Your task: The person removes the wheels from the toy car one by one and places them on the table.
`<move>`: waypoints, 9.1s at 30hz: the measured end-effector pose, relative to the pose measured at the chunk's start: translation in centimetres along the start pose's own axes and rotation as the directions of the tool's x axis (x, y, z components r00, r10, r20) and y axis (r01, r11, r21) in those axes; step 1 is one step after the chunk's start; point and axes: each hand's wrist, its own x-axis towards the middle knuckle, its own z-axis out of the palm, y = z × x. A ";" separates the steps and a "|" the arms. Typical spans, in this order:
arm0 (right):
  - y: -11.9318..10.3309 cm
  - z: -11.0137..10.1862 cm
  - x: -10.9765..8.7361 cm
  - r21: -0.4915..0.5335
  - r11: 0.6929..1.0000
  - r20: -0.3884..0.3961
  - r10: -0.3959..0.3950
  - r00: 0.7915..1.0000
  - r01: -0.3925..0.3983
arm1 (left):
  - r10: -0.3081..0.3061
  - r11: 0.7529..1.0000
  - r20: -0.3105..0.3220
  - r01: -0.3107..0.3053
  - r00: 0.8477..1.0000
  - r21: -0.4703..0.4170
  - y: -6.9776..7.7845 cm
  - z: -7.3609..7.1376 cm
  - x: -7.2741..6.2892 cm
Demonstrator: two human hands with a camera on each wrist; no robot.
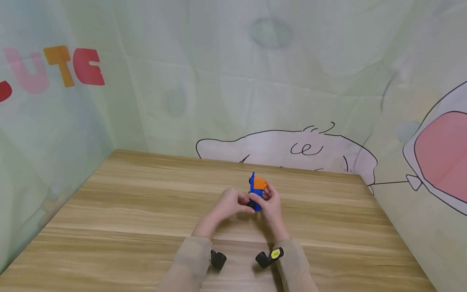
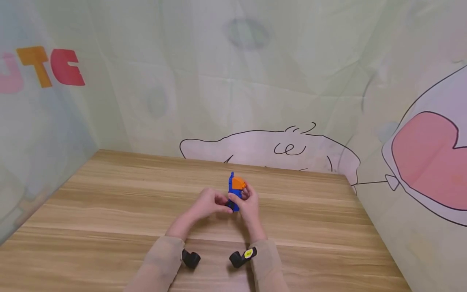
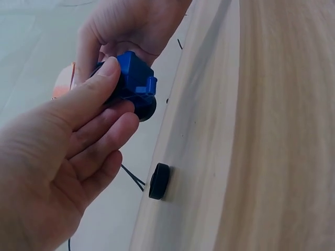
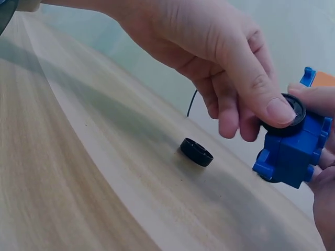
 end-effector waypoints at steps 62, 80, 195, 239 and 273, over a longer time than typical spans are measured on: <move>-1.2 0.6 0.2 -0.136 0.979 0.073 0.160 0.985 -0.149 | 0.246 0.969 0.114 -0.247 0.963 -0.009 -1.6 0.1 -0.6; -1.8 0.9 0.3 -0.189 0.964 0.041 0.197 0.979 -0.186 | 0.261 0.965 0.090 -0.261 0.961 -0.009 -1.6 0.1 -0.5; -0.4 0.0 0.2 0.151 0.973 0.150 0.151 0.977 -0.173 | 0.078 0.982 0.172 -0.045 0.982 -0.184 -0.8 0.4 -0.1; -1.2 -0.1 0.3 0.227 0.964 0.055 0.127 0.990 -0.136 | 0.102 0.971 -0.226 -0.147 0.969 -0.189 -0.2 0.7 0.2; -0.9 0.2 0.1 0.279 0.944 0.004 0.182 0.983 -0.176 | 0.121 0.926 -0.162 -0.171 0.979 -0.336 -0.6 0.7 0.3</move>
